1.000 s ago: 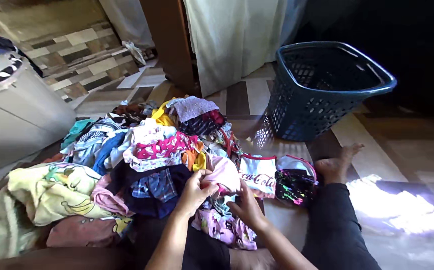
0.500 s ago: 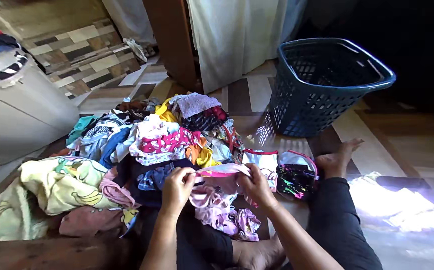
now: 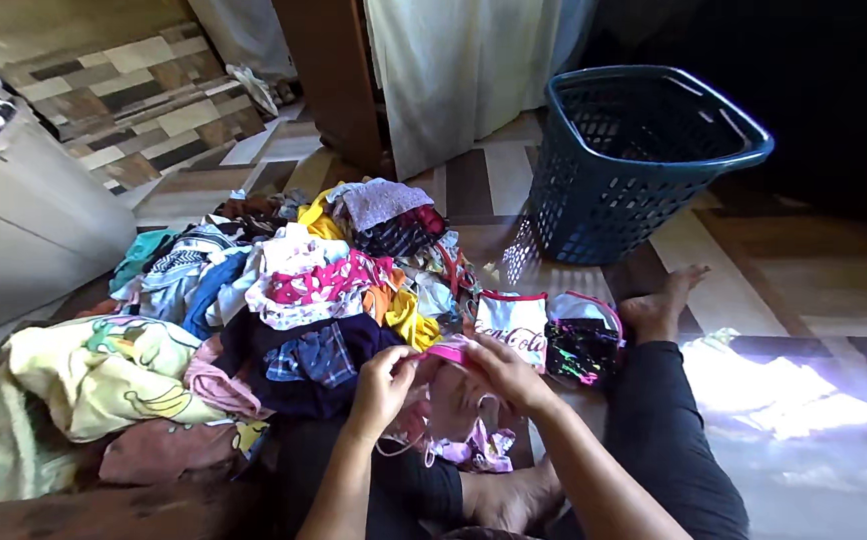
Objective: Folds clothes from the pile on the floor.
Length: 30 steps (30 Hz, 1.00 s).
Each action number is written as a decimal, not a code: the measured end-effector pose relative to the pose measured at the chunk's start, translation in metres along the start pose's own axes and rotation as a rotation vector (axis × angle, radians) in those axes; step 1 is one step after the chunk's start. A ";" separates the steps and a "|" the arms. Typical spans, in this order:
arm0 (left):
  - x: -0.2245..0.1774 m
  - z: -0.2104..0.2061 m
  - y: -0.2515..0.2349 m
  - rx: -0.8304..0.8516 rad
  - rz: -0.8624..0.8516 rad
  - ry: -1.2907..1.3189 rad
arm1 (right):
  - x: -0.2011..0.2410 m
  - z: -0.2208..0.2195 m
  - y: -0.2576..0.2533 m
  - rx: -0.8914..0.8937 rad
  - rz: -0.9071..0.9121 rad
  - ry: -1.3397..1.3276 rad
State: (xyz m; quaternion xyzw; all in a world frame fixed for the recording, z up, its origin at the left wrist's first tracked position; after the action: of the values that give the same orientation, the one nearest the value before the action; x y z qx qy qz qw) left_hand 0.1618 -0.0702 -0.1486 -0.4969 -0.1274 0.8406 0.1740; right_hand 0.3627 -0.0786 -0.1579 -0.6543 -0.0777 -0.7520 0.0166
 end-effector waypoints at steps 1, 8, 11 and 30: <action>-0.001 0.001 0.000 0.040 0.007 0.011 | -0.005 0.002 0.001 0.016 0.019 0.198; -0.020 -0.015 0.004 0.245 -0.098 -0.003 | -0.018 -0.025 0.021 0.008 0.319 0.354; -0.023 -0.011 0.003 0.209 -0.136 0.054 | -0.017 -0.019 0.024 0.045 0.231 0.065; -0.035 -0.012 0.009 0.281 -0.283 0.083 | -0.007 -0.021 0.052 0.246 -0.171 -0.451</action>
State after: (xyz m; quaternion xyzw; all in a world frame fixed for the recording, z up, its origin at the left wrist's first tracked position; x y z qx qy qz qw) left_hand 0.1860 -0.0924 -0.1299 -0.4791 -0.0702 0.7961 0.3629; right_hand 0.3501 -0.1336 -0.1624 -0.7894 -0.2253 -0.5709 0.0148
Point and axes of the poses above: each hand's wrist, its own y-axis away from the middle knuckle, its own z-axis out of the back of the hand, x = y × z, the point moved 5 cm from there along -y, towards the middle knuckle, and after that the axes turned 3 degrees about -x, right-handed, at the moved point
